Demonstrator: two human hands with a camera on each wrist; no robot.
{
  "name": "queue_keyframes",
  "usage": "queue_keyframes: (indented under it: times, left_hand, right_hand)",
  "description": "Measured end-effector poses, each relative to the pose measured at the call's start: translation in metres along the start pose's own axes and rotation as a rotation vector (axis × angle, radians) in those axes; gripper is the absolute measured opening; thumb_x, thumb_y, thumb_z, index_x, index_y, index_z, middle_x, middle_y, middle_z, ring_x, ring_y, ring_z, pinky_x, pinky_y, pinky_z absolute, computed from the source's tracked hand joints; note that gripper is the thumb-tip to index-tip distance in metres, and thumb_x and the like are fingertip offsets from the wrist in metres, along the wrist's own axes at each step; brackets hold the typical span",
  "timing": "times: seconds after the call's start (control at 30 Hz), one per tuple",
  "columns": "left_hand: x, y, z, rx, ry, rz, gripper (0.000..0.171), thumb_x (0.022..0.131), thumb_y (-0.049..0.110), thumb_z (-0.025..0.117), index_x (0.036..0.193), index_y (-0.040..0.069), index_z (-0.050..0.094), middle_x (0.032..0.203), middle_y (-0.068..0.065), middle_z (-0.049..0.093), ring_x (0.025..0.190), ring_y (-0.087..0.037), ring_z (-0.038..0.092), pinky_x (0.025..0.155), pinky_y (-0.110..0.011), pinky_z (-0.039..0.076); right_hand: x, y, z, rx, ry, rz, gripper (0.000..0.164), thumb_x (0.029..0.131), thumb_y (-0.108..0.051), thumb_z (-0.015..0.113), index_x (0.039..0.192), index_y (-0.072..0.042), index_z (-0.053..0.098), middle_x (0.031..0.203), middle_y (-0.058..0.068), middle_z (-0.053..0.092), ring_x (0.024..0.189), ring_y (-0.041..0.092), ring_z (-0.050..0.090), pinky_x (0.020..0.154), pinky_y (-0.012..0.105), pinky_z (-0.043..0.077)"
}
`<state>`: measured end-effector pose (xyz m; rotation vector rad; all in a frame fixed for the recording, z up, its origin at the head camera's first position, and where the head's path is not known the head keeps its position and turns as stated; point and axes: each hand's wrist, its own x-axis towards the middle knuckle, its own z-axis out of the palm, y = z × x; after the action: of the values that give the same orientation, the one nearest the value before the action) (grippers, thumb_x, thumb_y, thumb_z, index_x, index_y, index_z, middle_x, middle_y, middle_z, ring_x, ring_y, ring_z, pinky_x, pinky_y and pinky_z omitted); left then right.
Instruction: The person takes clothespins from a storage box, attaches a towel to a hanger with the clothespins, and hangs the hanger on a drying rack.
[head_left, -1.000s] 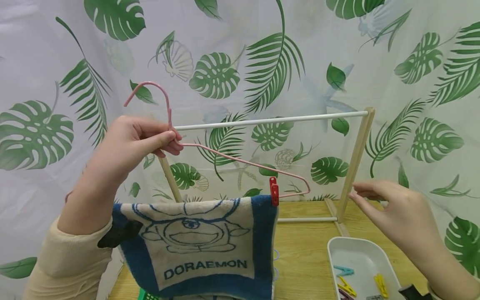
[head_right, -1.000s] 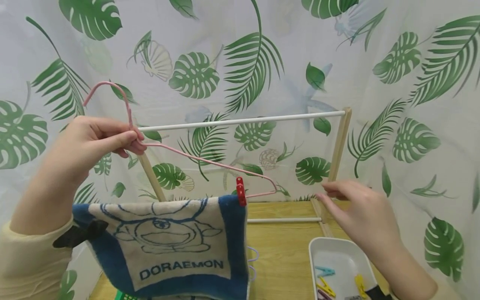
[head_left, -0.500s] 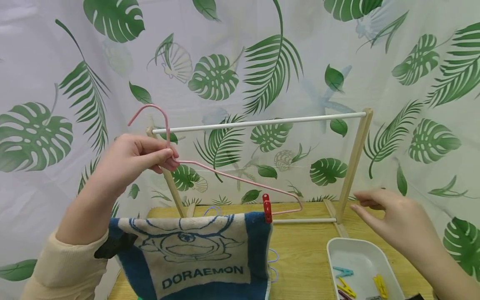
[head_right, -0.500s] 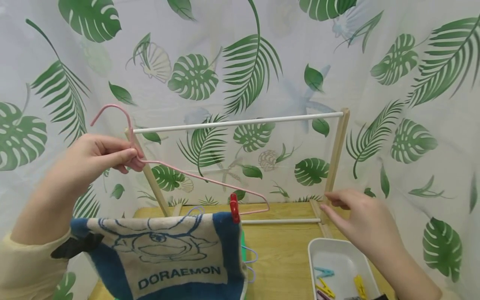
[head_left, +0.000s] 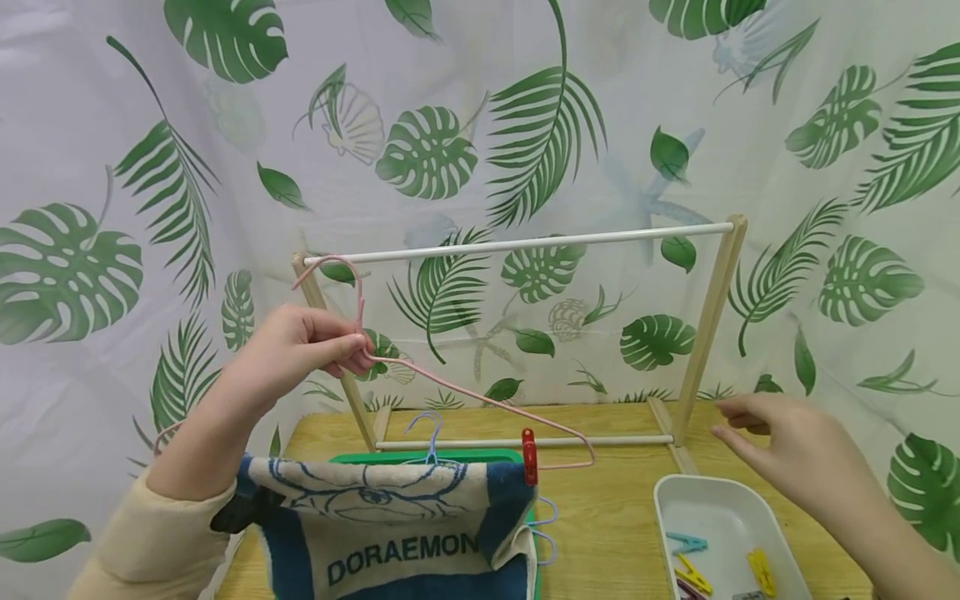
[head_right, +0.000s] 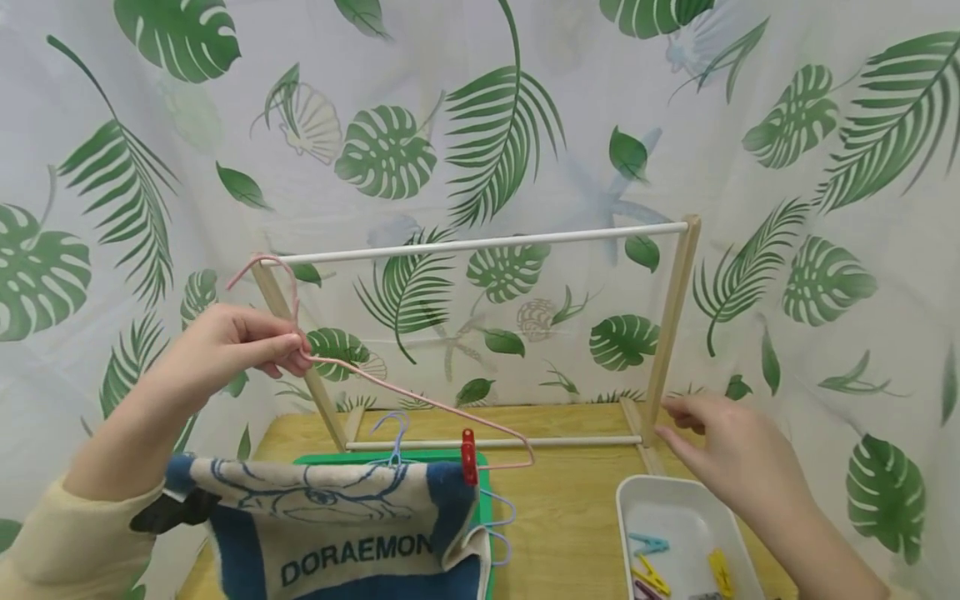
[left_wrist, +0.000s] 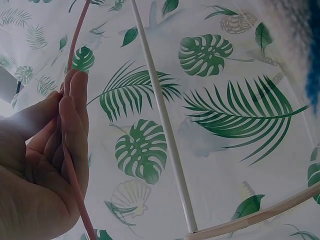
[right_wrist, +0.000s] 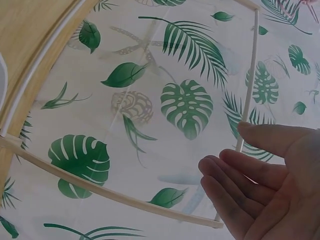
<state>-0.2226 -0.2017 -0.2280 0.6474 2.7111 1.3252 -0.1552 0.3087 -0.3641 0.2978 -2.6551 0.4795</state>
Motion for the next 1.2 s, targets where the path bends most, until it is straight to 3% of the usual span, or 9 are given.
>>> queue_keyframes:
  times: [0.23,0.5,0.8,1.2]
  left_hand:
    - [0.003,-0.018,0.012,0.016,-0.043,-0.042,0.023,0.108,0.013,0.063,0.112,-0.004,0.079,0.097,-0.012,0.082,0.086,-0.010,0.078,0.079,-0.027,0.065]
    - [0.005,-0.038,0.023,-0.021,-0.064,-0.063,0.023,0.107,0.011,0.064,0.111,-0.007,0.078,0.094,-0.012,0.082,0.085,-0.018,0.079,0.076,-0.025,0.064]
    - [0.011,-0.056,0.038,-0.035,-0.070,-0.105,0.022,0.106,0.012,0.065,0.111,-0.005,0.079,0.093,-0.011,0.082,0.082,-0.013,0.078,0.074,-0.024,0.064]
    - [0.018,-0.086,0.061,-0.123,-0.096,-0.136,0.022,0.107,0.007,0.064,0.108,-0.009,0.078,0.090,-0.011,0.082,0.080,-0.016,0.079,0.071,-0.023,0.064]
  right_hand:
    - [-0.002,0.011,0.008,0.035,-0.107,0.060,0.028,0.092,-0.019,0.083,0.113,-0.002,0.079,0.106,0.018,0.081,0.091,0.037,0.078,0.078,0.058,0.063]
    - [-0.005,0.023,0.015,0.049,-0.185,0.111,0.029,0.094,-0.019,0.081,0.112,0.003,0.077,0.106,0.021,0.080,0.090,0.037,0.078,0.077,0.056,0.063]
    - [-0.005,0.041,0.021,0.052,-0.260,0.152,0.036,0.097,-0.022,0.079,0.118,0.007,0.075,0.108,0.024,0.079,0.090,0.036,0.078,0.076,0.055,0.063]
    - [-0.015,0.056,0.038,0.061,-0.338,0.184,0.035,0.097,-0.022,0.078,0.117,0.007,0.075,0.105,0.019,0.080,0.089,0.031,0.077,0.073,0.049,0.064]
